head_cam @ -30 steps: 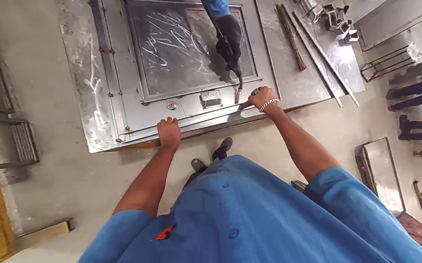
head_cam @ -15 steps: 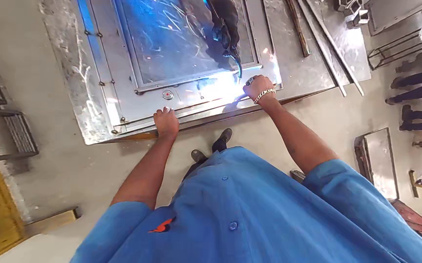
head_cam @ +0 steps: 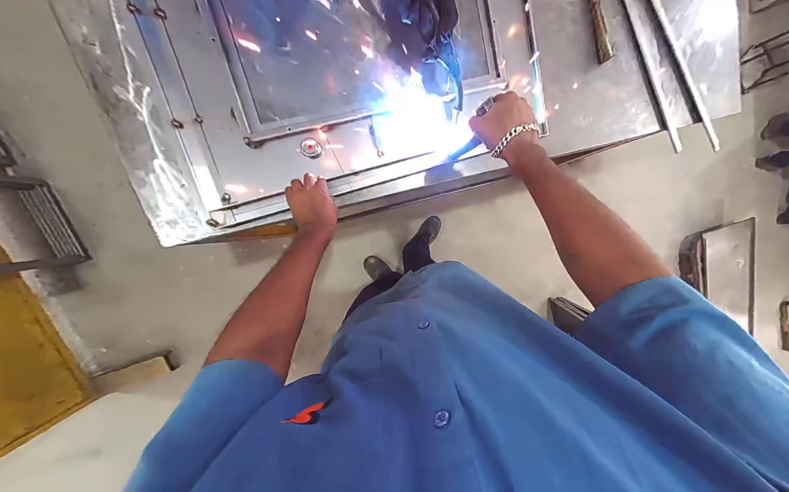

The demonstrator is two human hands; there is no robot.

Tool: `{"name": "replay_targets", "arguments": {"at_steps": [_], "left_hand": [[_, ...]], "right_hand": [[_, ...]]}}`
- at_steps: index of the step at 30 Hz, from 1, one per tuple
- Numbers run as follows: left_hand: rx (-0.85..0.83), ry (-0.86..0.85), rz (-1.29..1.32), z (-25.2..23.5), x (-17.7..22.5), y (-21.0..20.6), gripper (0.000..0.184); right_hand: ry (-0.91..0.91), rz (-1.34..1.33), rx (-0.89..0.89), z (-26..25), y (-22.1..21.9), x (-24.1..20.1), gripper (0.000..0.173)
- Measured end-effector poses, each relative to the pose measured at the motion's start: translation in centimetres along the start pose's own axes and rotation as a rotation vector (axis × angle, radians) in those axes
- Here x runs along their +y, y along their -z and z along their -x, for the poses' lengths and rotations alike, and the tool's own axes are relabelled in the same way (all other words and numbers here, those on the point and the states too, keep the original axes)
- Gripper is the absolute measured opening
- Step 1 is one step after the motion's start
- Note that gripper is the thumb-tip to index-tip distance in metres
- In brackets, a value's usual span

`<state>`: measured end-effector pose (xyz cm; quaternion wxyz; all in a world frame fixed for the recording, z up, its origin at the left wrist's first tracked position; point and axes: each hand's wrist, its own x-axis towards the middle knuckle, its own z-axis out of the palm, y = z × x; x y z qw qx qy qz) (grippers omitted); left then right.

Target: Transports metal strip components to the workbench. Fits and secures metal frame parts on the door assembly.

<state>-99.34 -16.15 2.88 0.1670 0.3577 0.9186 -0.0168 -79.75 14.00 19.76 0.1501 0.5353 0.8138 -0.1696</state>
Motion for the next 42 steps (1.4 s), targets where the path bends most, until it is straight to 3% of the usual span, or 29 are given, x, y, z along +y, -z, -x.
{"name": "replay_targets", "arguments": {"at_steps": [5,42], "left_hand": [[0.001,0.006,-0.002,0.03,-0.31,-0.22,0.034],[-0.004,-0.043,-0.039,-0.44,-0.64,-0.24,0.034]], "right_hand": [[-0.01,0.004,-0.007,0.11,0.07,-0.31,0.052],[-0.016,0.009,0.01,0.52,-0.14,0.08,0.05]]}}
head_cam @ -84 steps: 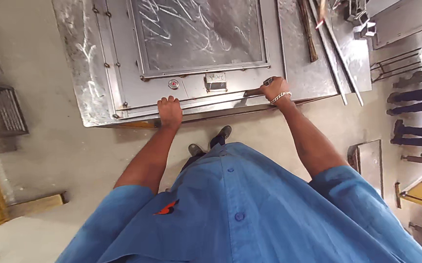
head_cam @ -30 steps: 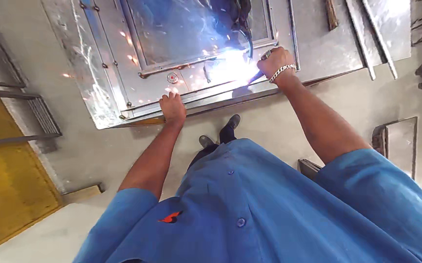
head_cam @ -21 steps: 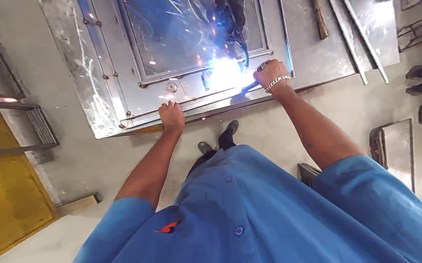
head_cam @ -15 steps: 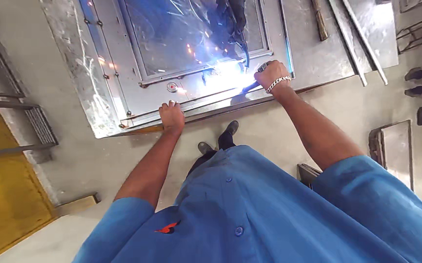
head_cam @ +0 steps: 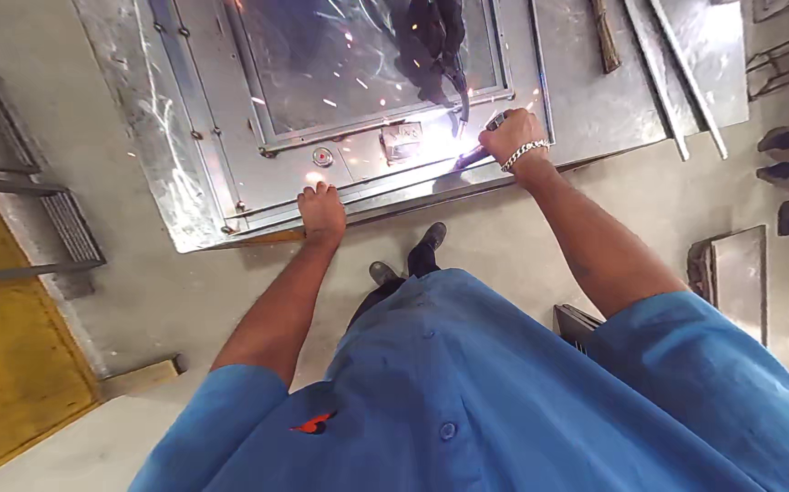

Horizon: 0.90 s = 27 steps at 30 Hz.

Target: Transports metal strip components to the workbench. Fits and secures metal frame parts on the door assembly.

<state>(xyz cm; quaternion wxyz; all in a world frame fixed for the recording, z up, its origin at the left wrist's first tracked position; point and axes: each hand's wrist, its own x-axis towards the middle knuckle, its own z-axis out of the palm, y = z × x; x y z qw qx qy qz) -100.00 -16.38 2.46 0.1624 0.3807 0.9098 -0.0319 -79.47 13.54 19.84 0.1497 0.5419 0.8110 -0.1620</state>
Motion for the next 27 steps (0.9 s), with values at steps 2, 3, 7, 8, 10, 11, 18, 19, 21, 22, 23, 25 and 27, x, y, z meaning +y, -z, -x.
{"name": "replay_targets", "arguments": {"at_steps": [2,3,7,8,10,11,18,19,21,22,23,25,27], "left_hand": [[-0.003,0.01,0.0,0.0,0.09,0.06,0.032],[-0.006,0.013,0.002,-0.03,0.1,0.07,0.031],[-0.026,0.021,-0.009,-0.18,0.12,0.06,0.031],[-0.028,0.019,-0.002,-0.13,0.16,0.18,0.031],[-0.019,0.003,0.024,0.02,0.17,0.38,0.032],[-0.018,0.0,0.02,0.06,0.14,0.37,0.033],[-0.012,-0.004,0.007,0.26,0.34,0.73,0.032],[-0.014,-0.001,-0.001,0.24,0.36,0.68,0.032],[-0.002,-0.004,-0.007,0.16,0.28,0.48,0.031],[0.002,-0.007,-0.007,0.13,0.25,0.39,0.031],[0.001,-0.008,-0.011,0.07,0.22,0.32,0.031],[-0.005,-0.002,-0.026,0.0,0.26,0.3,0.033],[-0.006,0.004,-0.038,-0.04,0.25,0.25,0.032]], "right_hand": [[0.005,0.008,0.003,-0.05,-0.04,0.1,0.05],[0.008,0.01,0.006,-0.05,-0.03,0.09,0.049],[0.011,0.017,0.005,-0.06,-0.04,0.11,0.05],[0.011,0.012,0.008,0.02,-0.01,0.11,0.05],[0.012,0.004,0.006,0.18,0.07,0.11,0.052],[0.012,0.005,0.005,0.26,0.08,0.1,0.053],[0.021,-0.011,0.002,0.13,0.03,0.16,0.048],[0.019,-0.009,-0.002,0.21,0.08,0.14,0.048],[0.018,-0.01,-0.002,0.22,0.1,0.16,0.049],[0.013,-0.009,-0.001,0.21,0.08,0.15,0.049],[0.012,-0.008,0.004,0.16,0.02,0.2,0.049],[0.014,-0.003,0.004,0.26,0.02,0.26,0.05],[0.02,0.007,0.006,0.49,0.04,0.2,0.049]]}}
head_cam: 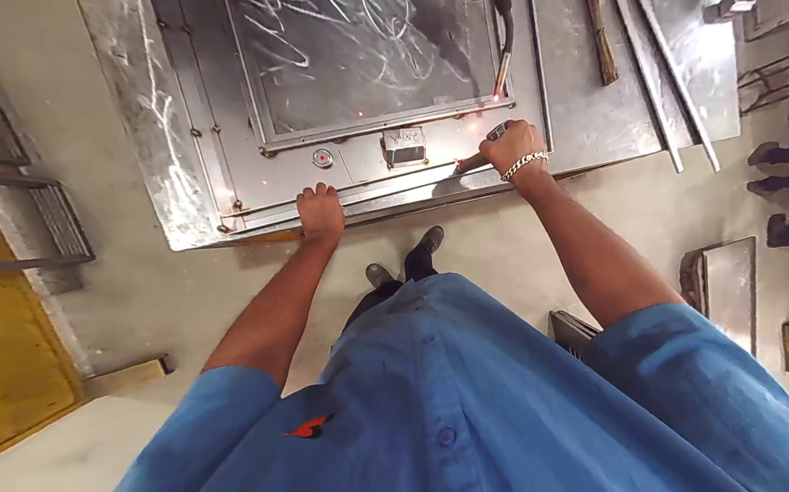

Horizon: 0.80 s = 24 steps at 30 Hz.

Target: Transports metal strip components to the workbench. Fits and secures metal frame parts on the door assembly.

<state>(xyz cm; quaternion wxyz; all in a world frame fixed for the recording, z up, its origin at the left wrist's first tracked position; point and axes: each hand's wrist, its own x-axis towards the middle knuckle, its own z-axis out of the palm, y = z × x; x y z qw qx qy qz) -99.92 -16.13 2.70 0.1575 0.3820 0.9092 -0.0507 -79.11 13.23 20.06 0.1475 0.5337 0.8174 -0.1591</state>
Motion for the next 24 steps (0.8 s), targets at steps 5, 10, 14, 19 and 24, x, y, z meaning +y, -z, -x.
{"name": "replay_targets", "arguments": {"at_steps": [5,10,14,19,24], "left_hand": [[-0.009,-0.008,-0.022,-0.1,-0.1,0.0,0.031],[-0.009,-0.007,-0.024,0.0,0.0,-0.1,0.031],[-0.057,-0.027,0.027,0.4,0.3,1.2,0.028],[-0.033,-0.022,0.032,0.1,-0.1,0.4,0.025],[-0.037,0.001,0.036,-0.1,-0.3,0.1,0.027]], "right_hand": [[-0.005,0.011,0.002,-0.3,-0.2,0.1,0.049],[-0.002,0.014,0.002,0.0,-0.2,0.0,0.049],[-0.023,0.005,0.006,0.9,-0.3,-0.6,0.049],[-0.047,-0.065,0.057,1.3,-1.7,0.6,0.051],[-0.01,-0.11,-0.017,0.4,0.1,2.9,0.044]]}}
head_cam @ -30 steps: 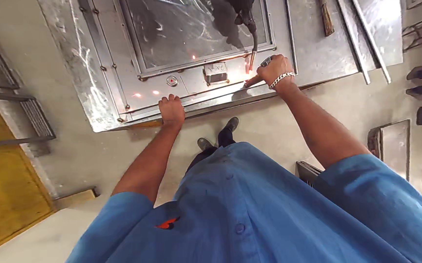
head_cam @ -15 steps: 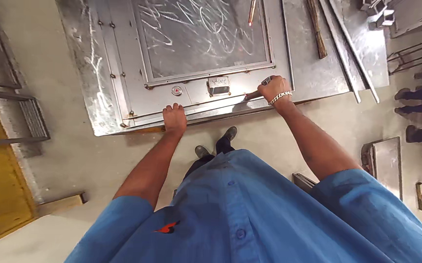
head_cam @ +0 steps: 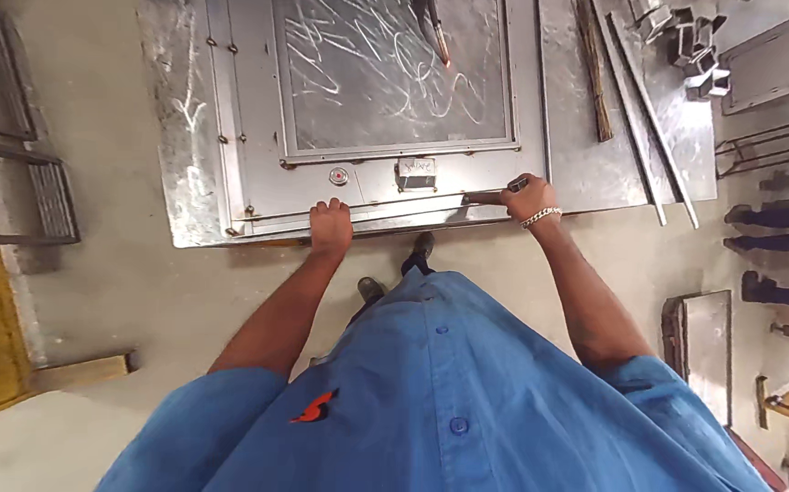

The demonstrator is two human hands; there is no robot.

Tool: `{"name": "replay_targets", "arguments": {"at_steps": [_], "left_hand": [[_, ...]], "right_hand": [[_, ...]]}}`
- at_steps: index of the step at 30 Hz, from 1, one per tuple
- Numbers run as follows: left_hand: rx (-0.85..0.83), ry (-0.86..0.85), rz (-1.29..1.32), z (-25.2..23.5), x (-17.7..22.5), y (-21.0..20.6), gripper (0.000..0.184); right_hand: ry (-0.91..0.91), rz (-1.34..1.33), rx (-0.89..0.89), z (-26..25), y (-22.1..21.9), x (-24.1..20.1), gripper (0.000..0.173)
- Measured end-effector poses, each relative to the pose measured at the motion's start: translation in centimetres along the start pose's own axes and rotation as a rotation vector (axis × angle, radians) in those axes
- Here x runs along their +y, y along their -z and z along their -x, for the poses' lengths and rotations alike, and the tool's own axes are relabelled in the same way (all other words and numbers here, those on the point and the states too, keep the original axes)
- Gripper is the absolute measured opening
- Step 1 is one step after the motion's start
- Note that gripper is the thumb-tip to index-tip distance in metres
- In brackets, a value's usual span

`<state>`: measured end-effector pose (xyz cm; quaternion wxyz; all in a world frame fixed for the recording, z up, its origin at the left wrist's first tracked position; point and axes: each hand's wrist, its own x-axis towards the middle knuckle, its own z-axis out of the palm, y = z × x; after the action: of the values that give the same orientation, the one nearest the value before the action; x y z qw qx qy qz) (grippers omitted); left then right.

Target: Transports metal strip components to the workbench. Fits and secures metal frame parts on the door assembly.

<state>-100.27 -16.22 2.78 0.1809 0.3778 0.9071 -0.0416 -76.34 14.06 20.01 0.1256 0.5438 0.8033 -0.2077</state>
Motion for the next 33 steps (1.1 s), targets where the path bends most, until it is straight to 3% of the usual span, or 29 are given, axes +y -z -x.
{"name": "replay_targets", "arguments": {"at_steps": [4,7,12,19,33], "left_hand": [[-0.014,0.044,0.046,-0.3,0.3,0.2,0.032],[-0.038,0.076,0.068,-0.6,0.5,0.3,0.034],[-0.014,0.083,0.103,-0.7,0.6,0.3,0.033],[-0.044,0.132,0.156,-0.7,0.9,0.4,0.036],[-0.024,0.156,0.078,-1.2,1.2,-0.1,0.035]], "right_hand": [[0.041,-0.127,0.07,-0.3,5.6,-0.5,0.039],[0.076,-0.124,0.078,-1.0,7.3,-0.9,0.04],[0.105,0.118,-0.118,-3.7,3.7,-1.3,0.045],[0.178,0.12,-0.099,-3.7,3.6,0.6,0.033],[0.336,0.163,-0.105,-5.4,2.1,1.4,0.04]]}}
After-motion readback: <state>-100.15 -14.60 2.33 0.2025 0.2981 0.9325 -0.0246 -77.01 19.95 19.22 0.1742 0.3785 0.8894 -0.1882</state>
